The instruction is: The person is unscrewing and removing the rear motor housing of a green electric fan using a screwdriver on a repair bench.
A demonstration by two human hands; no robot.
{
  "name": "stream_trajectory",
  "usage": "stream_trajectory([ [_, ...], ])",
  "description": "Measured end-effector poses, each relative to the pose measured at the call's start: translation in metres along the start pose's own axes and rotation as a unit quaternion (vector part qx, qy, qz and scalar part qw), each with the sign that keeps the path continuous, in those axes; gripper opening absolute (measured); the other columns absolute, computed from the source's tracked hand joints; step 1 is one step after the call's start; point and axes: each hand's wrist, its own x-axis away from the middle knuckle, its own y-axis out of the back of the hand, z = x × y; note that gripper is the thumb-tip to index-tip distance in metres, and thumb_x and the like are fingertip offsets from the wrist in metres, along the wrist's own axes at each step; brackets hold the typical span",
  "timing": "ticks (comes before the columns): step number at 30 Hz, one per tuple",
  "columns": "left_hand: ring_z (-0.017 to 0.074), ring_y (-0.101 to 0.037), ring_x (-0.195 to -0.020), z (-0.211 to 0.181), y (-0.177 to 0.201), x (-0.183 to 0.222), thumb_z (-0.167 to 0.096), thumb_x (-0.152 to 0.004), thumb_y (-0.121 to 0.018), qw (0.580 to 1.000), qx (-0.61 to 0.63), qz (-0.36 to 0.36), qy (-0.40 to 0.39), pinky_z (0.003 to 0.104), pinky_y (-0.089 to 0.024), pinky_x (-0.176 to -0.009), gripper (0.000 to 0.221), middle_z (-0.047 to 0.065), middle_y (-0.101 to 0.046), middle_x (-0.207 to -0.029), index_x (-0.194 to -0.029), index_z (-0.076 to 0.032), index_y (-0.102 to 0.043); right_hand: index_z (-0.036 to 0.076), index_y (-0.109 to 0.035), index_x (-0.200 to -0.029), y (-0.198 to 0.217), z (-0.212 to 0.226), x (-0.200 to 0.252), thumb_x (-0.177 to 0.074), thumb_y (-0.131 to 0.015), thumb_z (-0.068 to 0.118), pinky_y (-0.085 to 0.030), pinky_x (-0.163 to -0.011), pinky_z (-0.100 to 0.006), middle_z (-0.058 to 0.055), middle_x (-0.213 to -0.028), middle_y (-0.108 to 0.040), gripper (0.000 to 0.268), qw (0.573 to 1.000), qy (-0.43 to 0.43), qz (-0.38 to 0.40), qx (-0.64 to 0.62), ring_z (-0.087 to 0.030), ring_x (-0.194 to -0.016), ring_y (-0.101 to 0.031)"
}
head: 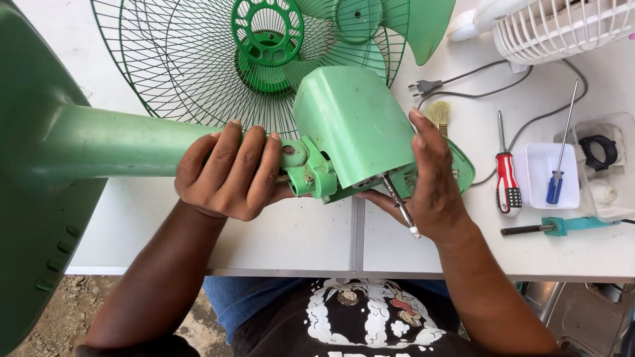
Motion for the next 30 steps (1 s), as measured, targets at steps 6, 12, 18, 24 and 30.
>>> stream_trajectory([
  [6,0.022,-0.072,-0.066,0.002,0.014,-0.009,-0.035,-0.109,-0.04,0.999,0.041,-0.016,0.009,0.028,-0.046,-0.063,0.044,0.003,-0.072,-0.072,-0.085,-0.011,-0.067,0.02,-0.01,-0.165,-0.004,-0.006,0.009,-0.084,-0.092,0.042,-0.042,-0.123,-0.067,-0.021,-0.156,-0.034,0.117,0.982,0.065,-0.1,-0.148,-0.046,-0.145,-0.042],
  [12,0.0224,-0.073,-0.064,0.004,0.015,-0.008,-0.04,-0.109,-0.031,0.997,0.062,-0.042,0.003,0.029,-0.046,-0.064,0.055,0.003,-0.073,-0.07,-0.081,-0.012,-0.068,0.021,-0.016,-0.162,-0.007,0.002,0.01,-0.073,-0.096,0.053,-0.04,-0.123,-0.064,-0.022,-0.151,-0.04,0.124,0.969,0.072,-0.11,-0.208,-0.044,-0.141,-0.047],
  [18,0.0222,-0.073,-0.062,0.004,0.014,-0.007,-0.041,-0.11,-0.026,0.995,0.087,-0.048,0.004,0.029,-0.047,-0.061,0.06,0.004,-0.072,-0.068,-0.08,-0.011,-0.069,0.021,-0.014,-0.162,-0.006,0.01,0.01,-0.071,-0.091,0.054,-0.043,-0.123,-0.061,-0.026,-0.146,-0.043,0.124,0.958,0.039,-0.123,-0.257,-0.045,-0.141,-0.048],
  [24,0.0231,-0.075,-0.067,0.007,0.018,-0.008,-0.04,-0.11,-0.026,0.995,0.091,-0.025,0.015,0.03,-0.047,-0.064,0.06,0.005,-0.074,-0.071,-0.082,-0.01,-0.07,0.018,-0.018,-0.169,-0.012,0.005,0.013,-0.061,-0.085,0.054,-0.021,-0.141,-0.06,-0.02,-0.176,-0.015,0.132,0.731,-0.101,-0.034,-0.674,-0.037,-0.167,-0.018],
  [30,0.022,-0.071,-0.06,0.008,0.012,-0.009,-0.036,-0.11,-0.026,0.995,0.091,-0.047,0.012,0.029,-0.046,-0.059,0.056,0.005,-0.071,-0.066,-0.08,-0.009,-0.065,0.001,-0.065,-0.134,-0.037,0.003,0.061,-0.089,-0.076,0.022,-0.062,-0.094,-0.04,-0.01,-0.115,-0.075,0.051,0.644,-0.481,-0.032,-0.595,-0.025,-0.108,-0.072],
])
